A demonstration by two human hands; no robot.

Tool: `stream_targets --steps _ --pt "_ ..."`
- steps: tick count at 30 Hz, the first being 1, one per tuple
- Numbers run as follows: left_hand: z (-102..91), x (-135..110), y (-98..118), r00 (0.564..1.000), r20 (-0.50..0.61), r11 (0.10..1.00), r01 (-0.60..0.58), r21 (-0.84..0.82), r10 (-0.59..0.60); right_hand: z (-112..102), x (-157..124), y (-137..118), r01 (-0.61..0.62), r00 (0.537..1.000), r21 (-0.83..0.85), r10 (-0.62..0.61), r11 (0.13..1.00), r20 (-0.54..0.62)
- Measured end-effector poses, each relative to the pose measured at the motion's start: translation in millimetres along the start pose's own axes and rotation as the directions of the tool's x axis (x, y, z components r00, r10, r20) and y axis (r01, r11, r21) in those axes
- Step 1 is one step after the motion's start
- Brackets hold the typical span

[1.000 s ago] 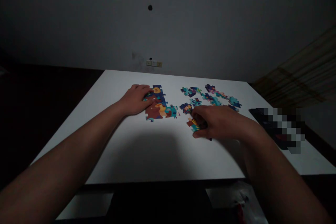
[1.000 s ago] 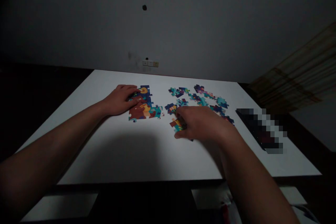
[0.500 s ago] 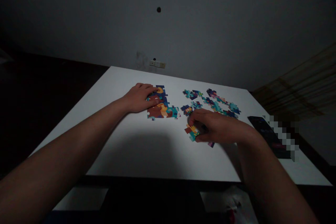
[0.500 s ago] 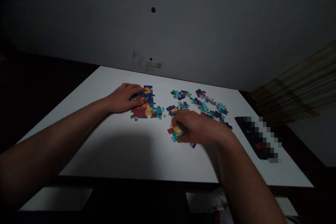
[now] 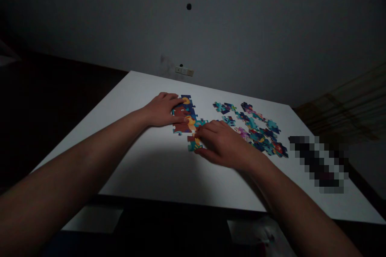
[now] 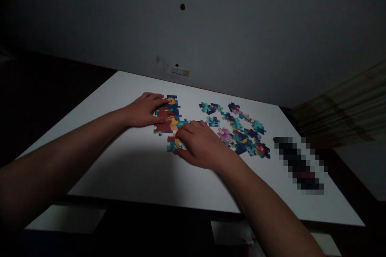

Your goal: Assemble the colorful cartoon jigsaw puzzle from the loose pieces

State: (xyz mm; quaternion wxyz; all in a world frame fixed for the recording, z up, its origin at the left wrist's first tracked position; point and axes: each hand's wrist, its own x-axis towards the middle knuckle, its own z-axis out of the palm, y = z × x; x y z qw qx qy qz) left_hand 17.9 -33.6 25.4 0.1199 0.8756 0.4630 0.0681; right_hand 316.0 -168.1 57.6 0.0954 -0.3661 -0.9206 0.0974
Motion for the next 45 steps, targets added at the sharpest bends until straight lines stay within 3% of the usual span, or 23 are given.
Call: stream_targets --steps 7,16,32,45 --pt "1.1 -0.5 1.2 1.0 -0.007 1.0 -0.003 -0.008 0.003 8.7 0.1 2.3 0.005 1.0 -0.063 -0.007 0.998 -0.03" --pt "0.7 -0.3 3.9 1.0 0.006 1.0 0.021 -0.013 -0.021 8.5 -0.3 -2.8 -0.002 0.999 0.288 0.012 0.958 -0.032" --pt "0.2 1.6 4.4 0.999 0.022 0.999 0.028 -0.025 -0.027 16.0 1.3 11.5 -0.131 0.988 0.08 0.137 0.988 -0.068" --pt "1.4 1.0 3.3 1.0 0.0 0.999 0.017 -0.034 -0.017 16.6 -1.5 15.6 -0.03 0.994 0.138 0.043 0.99 -0.096"
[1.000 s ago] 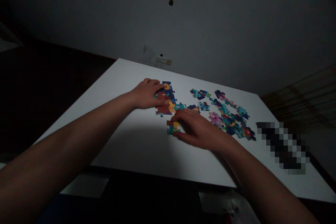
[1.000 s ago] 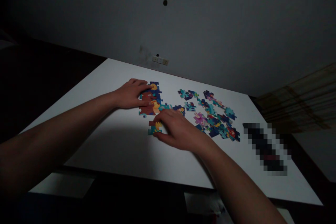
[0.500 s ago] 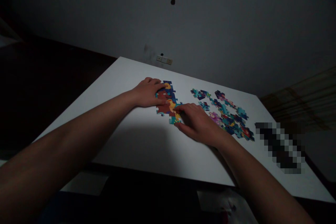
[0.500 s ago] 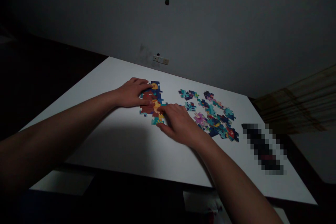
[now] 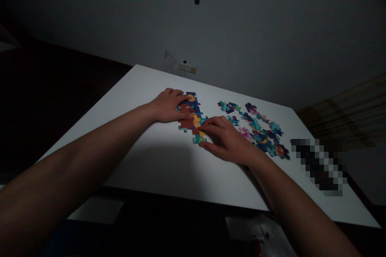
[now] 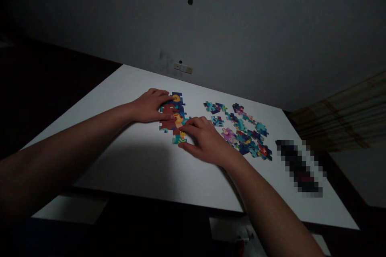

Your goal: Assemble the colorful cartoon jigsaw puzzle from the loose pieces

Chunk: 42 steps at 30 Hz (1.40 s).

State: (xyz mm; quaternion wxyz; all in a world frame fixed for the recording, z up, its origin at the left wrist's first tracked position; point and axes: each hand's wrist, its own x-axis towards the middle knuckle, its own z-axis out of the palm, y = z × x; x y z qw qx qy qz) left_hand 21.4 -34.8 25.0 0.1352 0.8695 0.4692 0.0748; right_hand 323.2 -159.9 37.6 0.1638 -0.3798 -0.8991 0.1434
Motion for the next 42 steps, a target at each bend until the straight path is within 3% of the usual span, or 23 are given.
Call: stream_targets --steps 17,28,42 --pt "1.1 0.6 -0.9 1.0 -0.009 1.0 -0.006 -0.013 0.005 -3.3 -0.4 -3.0 0.02 1.0 -0.069 -0.019 0.997 0.01" --pt "2.7 2.5 -3.3 1.0 -0.015 1.0 -0.025 -0.003 0.025 -1.9 2.3 -10.0 -0.005 1.0 -0.203 0.007 0.979 0.008" --pt "-0.6 0.6 -1.7 1.0 -0.009 1.0 -0.015 0.01 0.016 -6.1 4.6 -9.1 0.023 1.0 -0.177 -0.02 0.984 0.018"
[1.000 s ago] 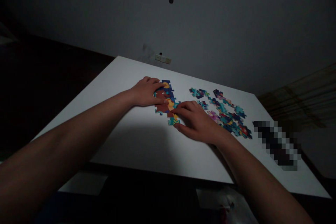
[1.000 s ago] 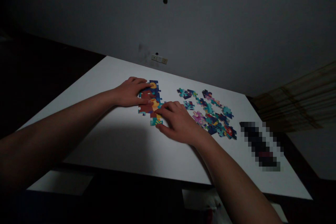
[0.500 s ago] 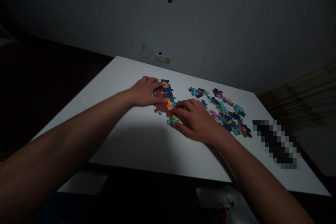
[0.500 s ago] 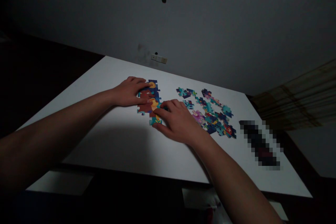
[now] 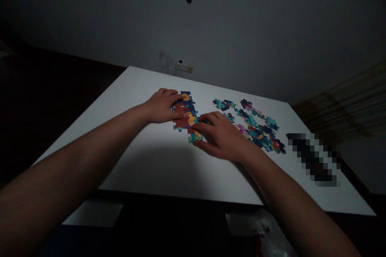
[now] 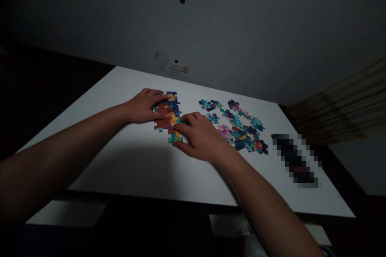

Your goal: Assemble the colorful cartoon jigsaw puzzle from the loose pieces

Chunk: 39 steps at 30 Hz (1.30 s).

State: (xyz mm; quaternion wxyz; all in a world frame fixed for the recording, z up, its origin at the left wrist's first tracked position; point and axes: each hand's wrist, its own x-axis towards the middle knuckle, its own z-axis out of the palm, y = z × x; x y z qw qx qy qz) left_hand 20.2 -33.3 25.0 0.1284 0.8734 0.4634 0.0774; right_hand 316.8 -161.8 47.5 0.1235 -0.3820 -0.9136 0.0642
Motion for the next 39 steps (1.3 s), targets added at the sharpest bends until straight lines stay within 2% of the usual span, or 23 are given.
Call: stream_targets --steps 8,15,22,28,39 --pt "-0.7 -0.1 0.3 1.0 0.0 1.0 0.013 0.025 -0.013 -4.8 6.8 -7.9 0.032 0.999 -0.092 -0.03 0.995 0.03" --pt "3.7 5.3 -10.4 1.0 -0.007 0.998 -0.012 0.063 0.013 3.4 11.8 -6.0 0.071 0.997 -0.126 -0.066 0.989 0.039" --pt "6.8 6.9 -14.9 0.999 -0.029 0.996 -0.019 0.085 0.022 1.3 12.1 -9.5 0.101 0.994 -0.171 -0.092 0.98 0.061" --pt "7.6 6.6 -13.9 0.999 -0.039 0.994 -0.016 0.104 0.02 2.5 9.2 -6.1 0.111 0.993 -0.111 -0.106 0.988 0.049" --pt "10.0 8.5 -19.2 0.999 -0.03 0.994 -0.036 0.101 0.04 -5.6 6.0 -7.5 0.047 0.996 0.009 -0.048 0.999 0.078"
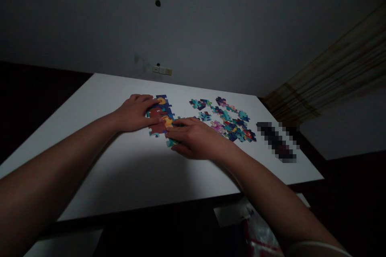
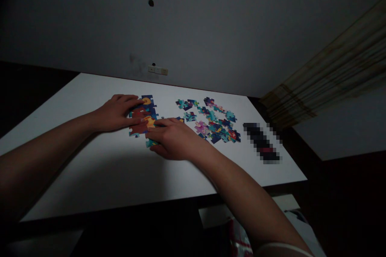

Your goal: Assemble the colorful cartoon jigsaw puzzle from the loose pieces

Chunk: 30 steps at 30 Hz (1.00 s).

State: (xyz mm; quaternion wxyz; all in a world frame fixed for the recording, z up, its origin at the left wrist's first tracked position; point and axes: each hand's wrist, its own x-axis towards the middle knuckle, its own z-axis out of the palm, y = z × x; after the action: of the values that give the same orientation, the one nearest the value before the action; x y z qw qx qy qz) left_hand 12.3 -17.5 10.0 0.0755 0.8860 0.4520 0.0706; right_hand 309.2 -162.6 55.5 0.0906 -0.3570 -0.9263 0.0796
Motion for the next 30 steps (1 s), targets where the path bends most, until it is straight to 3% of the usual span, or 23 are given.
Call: stream_targets --steps 22,30 --pt "3.6 1.4 -4.5 1.0 -0.014 1.0 -0.001 -0.019 0.001 -8.2 -6.5 -6.5 -0.04 0.999 0.006 0.039 0.999 0.021" --pt "-1.3 -1.1 2.3 1.0 -0.009 1.0 0.004 -0.015 -0.004 5.2 -1.6 -0.2 0.068 0.997 -0.063 -0.07 0.996 -0.027"
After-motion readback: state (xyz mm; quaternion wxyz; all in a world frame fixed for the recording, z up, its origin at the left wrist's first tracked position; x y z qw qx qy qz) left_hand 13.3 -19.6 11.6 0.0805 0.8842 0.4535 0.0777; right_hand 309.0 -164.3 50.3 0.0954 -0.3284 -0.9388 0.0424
